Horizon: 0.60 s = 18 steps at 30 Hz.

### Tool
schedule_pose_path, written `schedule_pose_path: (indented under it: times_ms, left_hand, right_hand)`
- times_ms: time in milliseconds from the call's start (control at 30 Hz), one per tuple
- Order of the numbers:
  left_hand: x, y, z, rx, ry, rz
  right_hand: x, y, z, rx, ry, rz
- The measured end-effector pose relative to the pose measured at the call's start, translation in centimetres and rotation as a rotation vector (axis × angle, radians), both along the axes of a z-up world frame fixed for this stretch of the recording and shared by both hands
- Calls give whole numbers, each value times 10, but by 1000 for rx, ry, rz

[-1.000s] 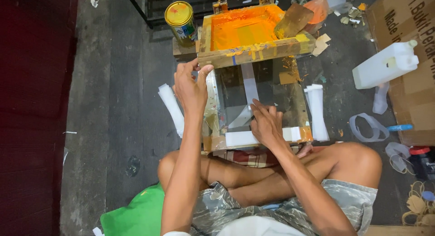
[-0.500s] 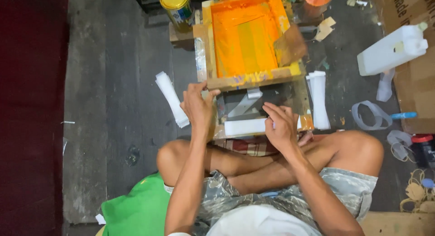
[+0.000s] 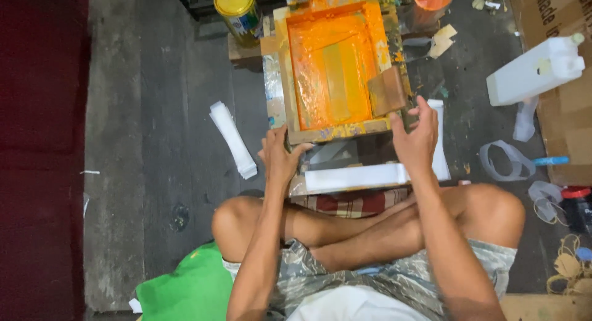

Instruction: The person sits cross-legged on the floor and performs screen printing. They place a white fabric under a screen, use a squeegee to spread orange ink across the screen, and then lift the screen to reveal the printed fabric.

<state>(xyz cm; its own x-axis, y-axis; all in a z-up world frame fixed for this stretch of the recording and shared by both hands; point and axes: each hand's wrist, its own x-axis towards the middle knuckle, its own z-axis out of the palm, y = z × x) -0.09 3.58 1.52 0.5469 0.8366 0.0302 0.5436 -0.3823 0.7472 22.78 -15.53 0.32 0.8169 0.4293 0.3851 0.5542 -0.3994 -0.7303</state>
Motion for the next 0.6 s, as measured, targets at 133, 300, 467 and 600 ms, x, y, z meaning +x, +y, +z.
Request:
schedule_pose_path:
  times_ms: [133,300,467,600]
  left_hand:
    - [44,22,-8,-40,-71,-23]
    - [103,59,0,209,77,-12]
    - [135,90,-12,349,31,-102]
    - [150,109,-22,338,48,-153]
  right_hand:
    - [44,32,-30,-180,-1,22]
    - [39,77,17,-93,61,225]
    - [85,145,12,-111,-99,435]
    - [107,176,3,-243,-181,565]
